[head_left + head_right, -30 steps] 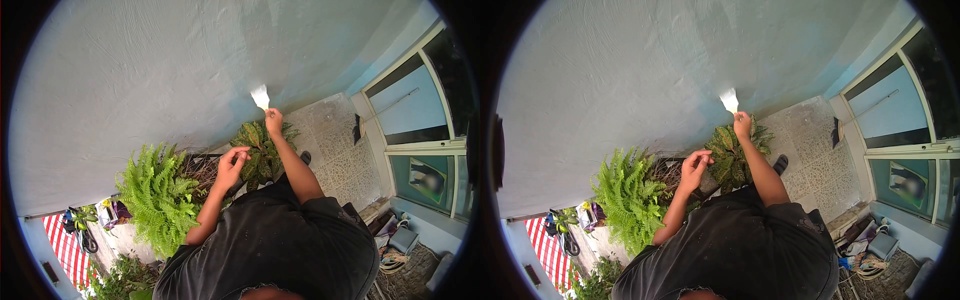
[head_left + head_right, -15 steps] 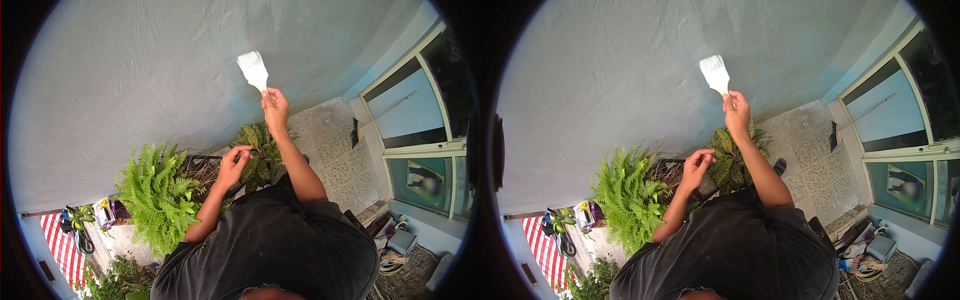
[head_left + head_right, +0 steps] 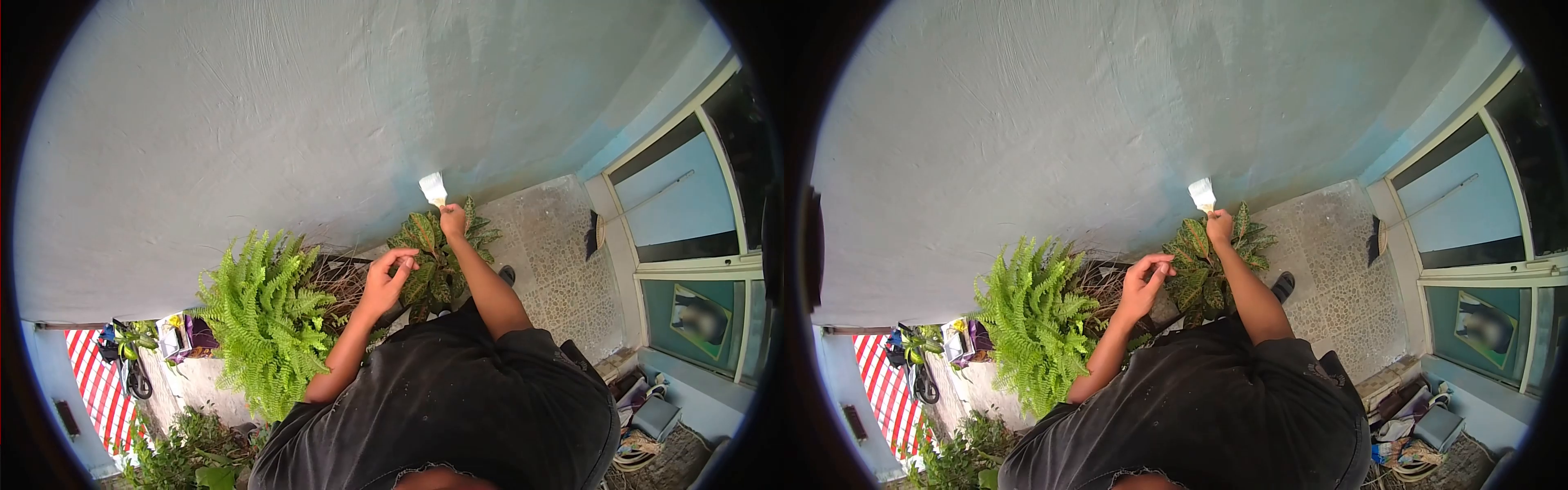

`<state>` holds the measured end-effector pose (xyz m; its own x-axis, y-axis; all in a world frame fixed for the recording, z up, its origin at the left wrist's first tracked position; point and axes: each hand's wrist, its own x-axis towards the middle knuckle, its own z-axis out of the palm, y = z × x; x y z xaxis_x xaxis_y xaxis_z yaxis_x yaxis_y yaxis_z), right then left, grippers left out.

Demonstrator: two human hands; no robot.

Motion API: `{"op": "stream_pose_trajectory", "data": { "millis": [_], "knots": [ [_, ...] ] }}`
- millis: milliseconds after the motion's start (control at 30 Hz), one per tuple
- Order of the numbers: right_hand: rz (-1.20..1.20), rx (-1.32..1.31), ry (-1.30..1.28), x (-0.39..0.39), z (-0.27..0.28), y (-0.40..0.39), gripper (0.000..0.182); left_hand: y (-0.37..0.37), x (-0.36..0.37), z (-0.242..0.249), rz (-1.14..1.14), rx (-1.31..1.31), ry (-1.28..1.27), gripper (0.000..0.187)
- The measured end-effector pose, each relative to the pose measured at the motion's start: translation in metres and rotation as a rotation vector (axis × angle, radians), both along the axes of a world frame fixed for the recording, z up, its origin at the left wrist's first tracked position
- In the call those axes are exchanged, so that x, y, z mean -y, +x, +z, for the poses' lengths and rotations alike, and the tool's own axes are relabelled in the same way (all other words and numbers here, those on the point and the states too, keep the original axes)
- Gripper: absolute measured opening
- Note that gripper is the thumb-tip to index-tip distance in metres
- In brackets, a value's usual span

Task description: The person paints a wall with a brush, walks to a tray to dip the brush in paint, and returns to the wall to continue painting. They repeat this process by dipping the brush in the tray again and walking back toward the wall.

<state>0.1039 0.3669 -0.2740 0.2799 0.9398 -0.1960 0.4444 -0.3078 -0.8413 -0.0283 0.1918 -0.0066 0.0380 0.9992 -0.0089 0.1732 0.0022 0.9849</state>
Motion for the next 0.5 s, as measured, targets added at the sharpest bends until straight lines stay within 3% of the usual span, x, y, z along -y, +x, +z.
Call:
{"op": "stream_pose_trajectory", "data": {
  "millis": [67,167,300,400,467,500],
  "knots": [
    [0.033,-0.167,-0.146,-0.006,0.02,0.0,0.028,-0.001,0.0,-0.001,0.008,0.007,0.0,0.02],
    [0.001,-0.352,-0.047,-0.017,0.067,-0.012,0.028,0.0,0.001,-0.005,0.016,0.018,0.003,0.021],
    [0.074,-0.51,0.049,0.004,0.226,-0.005,0.025,0.001,0.0,-0.003,-0.012,-0.014,-0.02,0.021],
    [0.163,-0.682,0.197,0.022,0.281,-0.003,0.021,0.001,0.0,-0.004,-0.014,-0.02,-0.004,0.021],
    [0.129,-0.746,0.632,0.019,0.296,-0.007,0.019,0.001,-0.001,-0.006,-0.013,-0.023,-0.005,0.021],
    [0.144,-0.734,0.598,0.011,0.298,-0.006,0.019,0.001,-0.001,-0.006,-0.016,-0.031,0.0,0.021]
  ]
}}
